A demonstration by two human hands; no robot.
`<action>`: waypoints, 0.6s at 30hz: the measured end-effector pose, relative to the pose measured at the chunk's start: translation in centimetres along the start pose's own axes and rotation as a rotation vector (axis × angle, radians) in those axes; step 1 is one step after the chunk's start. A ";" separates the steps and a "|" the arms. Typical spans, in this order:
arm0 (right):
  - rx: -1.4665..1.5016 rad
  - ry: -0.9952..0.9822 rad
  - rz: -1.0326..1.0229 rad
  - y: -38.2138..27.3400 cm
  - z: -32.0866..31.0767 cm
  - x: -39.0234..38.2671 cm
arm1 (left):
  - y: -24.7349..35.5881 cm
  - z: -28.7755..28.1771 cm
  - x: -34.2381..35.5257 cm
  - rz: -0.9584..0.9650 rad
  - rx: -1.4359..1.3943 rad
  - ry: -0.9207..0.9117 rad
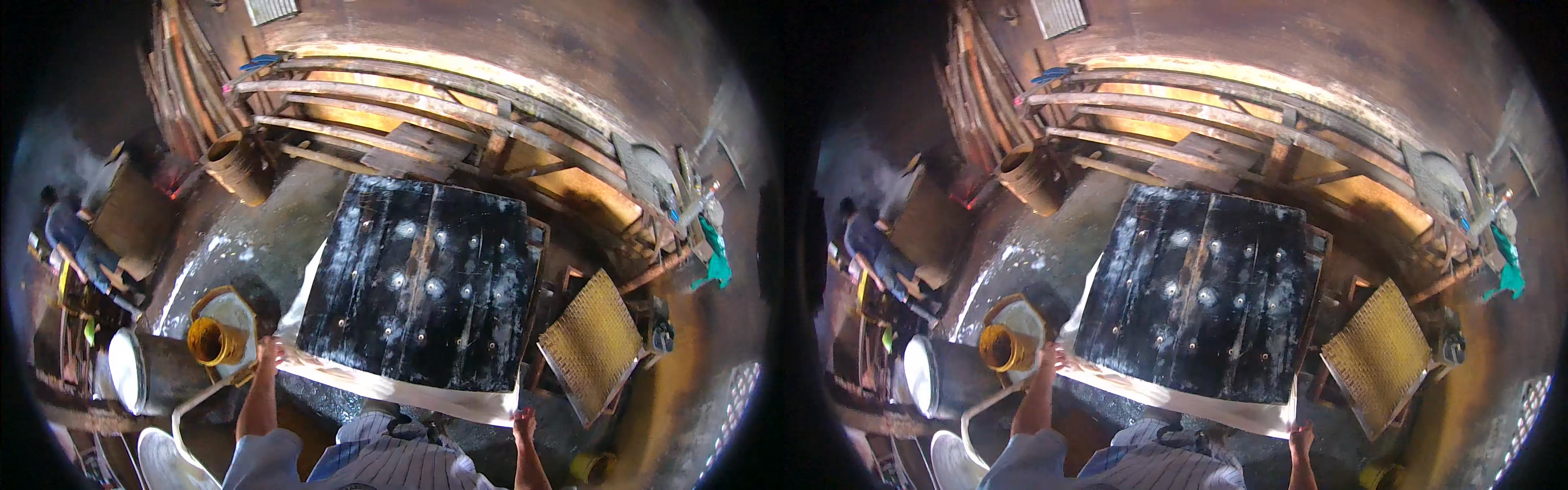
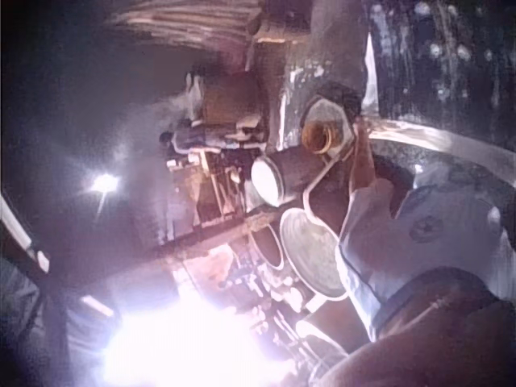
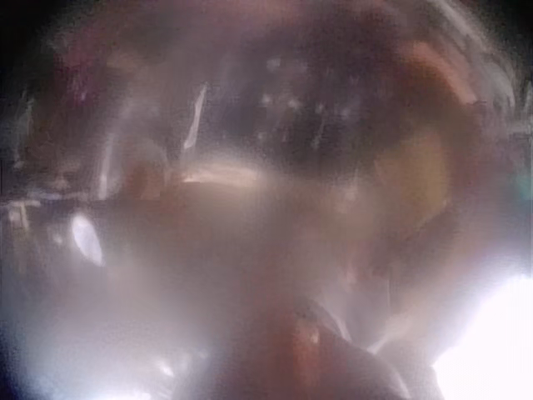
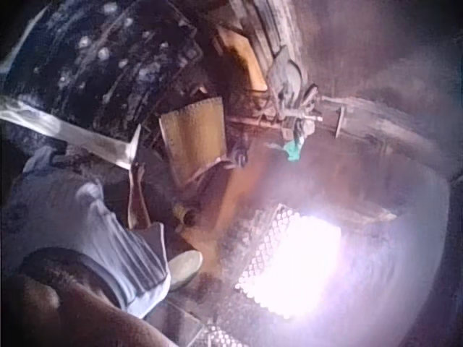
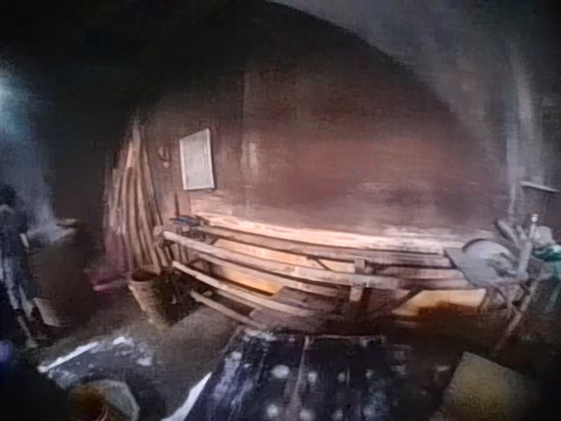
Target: The person handles a rectangular frame containing a white sheet, flips it, and removes the sheet. They then place a yellow cloth over a frame and later scoop a liquid mixture from a large metal vat into a smaller container using a ladle.
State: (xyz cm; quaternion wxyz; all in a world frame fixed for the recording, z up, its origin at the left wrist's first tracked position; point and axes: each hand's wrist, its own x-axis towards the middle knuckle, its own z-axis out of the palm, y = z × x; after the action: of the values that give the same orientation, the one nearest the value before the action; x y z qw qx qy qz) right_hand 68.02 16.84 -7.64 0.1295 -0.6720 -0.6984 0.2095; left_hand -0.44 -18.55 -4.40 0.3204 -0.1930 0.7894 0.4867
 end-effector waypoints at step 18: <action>0.739 -0.411 0.438 -27.5 -2.0 19.5 | 22.4 18.6 -2.7 0.080 -0.006 -0.539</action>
State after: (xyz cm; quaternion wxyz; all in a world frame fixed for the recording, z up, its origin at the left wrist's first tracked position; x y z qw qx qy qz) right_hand 43.39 36.15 5.05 0.1719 -0.6569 -0.4303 0.5948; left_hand -6.35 8.16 5.96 0.4989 -0.0264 0.6811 0.5352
